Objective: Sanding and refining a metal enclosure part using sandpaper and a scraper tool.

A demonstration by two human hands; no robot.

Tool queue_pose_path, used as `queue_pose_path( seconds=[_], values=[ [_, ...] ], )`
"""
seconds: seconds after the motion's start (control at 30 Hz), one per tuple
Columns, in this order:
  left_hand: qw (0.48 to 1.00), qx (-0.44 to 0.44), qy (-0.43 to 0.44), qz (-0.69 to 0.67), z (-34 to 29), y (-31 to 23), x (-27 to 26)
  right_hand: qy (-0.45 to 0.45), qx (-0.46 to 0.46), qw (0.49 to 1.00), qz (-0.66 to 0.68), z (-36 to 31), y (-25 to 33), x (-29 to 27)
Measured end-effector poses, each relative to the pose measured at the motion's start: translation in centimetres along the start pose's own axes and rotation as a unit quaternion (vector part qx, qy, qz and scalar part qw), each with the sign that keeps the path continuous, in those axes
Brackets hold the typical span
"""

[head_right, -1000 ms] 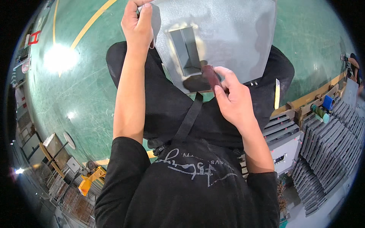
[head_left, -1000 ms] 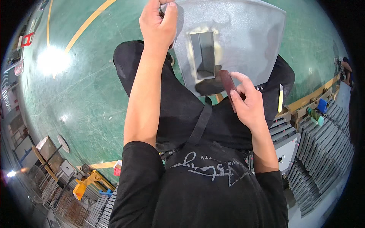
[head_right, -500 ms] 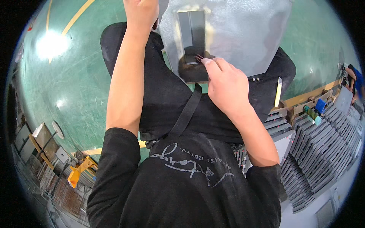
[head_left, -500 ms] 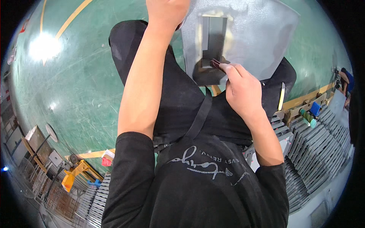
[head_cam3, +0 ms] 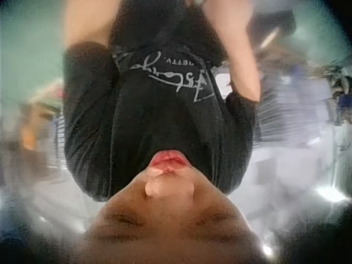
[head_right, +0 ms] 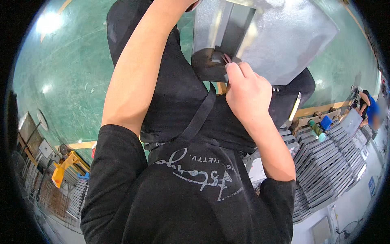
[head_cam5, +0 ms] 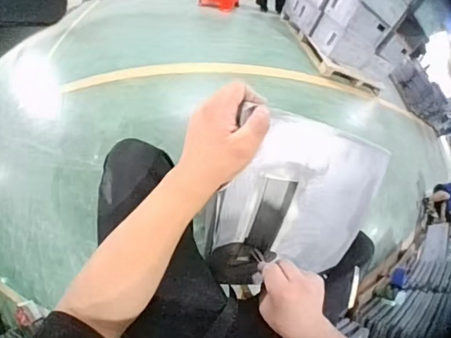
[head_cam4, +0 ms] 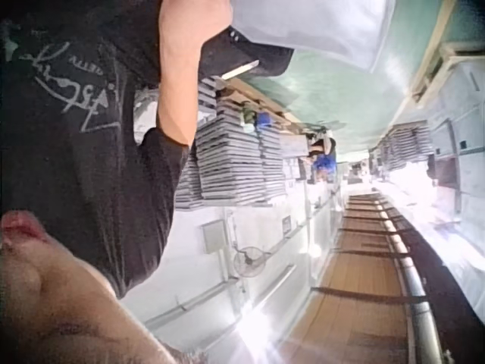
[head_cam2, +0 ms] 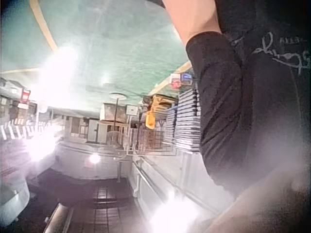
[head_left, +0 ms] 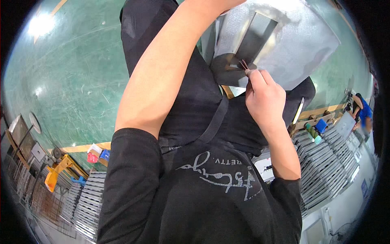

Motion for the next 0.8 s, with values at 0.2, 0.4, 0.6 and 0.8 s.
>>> queue_pose_path(
  seconds=[0.2, 0.4, 0.6, 0.8],
  values=[
    [1.0, -0.02, 0.0, -0.008, 0.1, 0.8, -0.1, 0.042, -0.002, 0.999, -0.015, 1.0, 0.2, 0.3],
    [0.999, -0.003, -0.033, 0.016, 0.3, 0.5, 0.0, 0.044, 0.0, 0.999, -0.018, 1.8, 0.1, 0.7],
    [0.999, -0.003, -0.037, -0.013, -0.2, 0.7, -0.2, 0.081, 0.031, 0.996, 0.009, 0.3, -0.8, 0.5],
    [0.999, 0.009, -0.038, -0.012, 0.3, 0.8, 0.0, 0.026, 0.015, 0.999, 0.017, 1.3, -0.8, 0.7]
  ],
)
Point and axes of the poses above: each hand's wrist, its own z-axis towards the middle knuckle, its own x-axis out of the palm, y = z × x, the point moved 10 cm from there along z, towards the middle knuckle, and after that the axes turned 5 degrees about z, right-handed, at the moved point
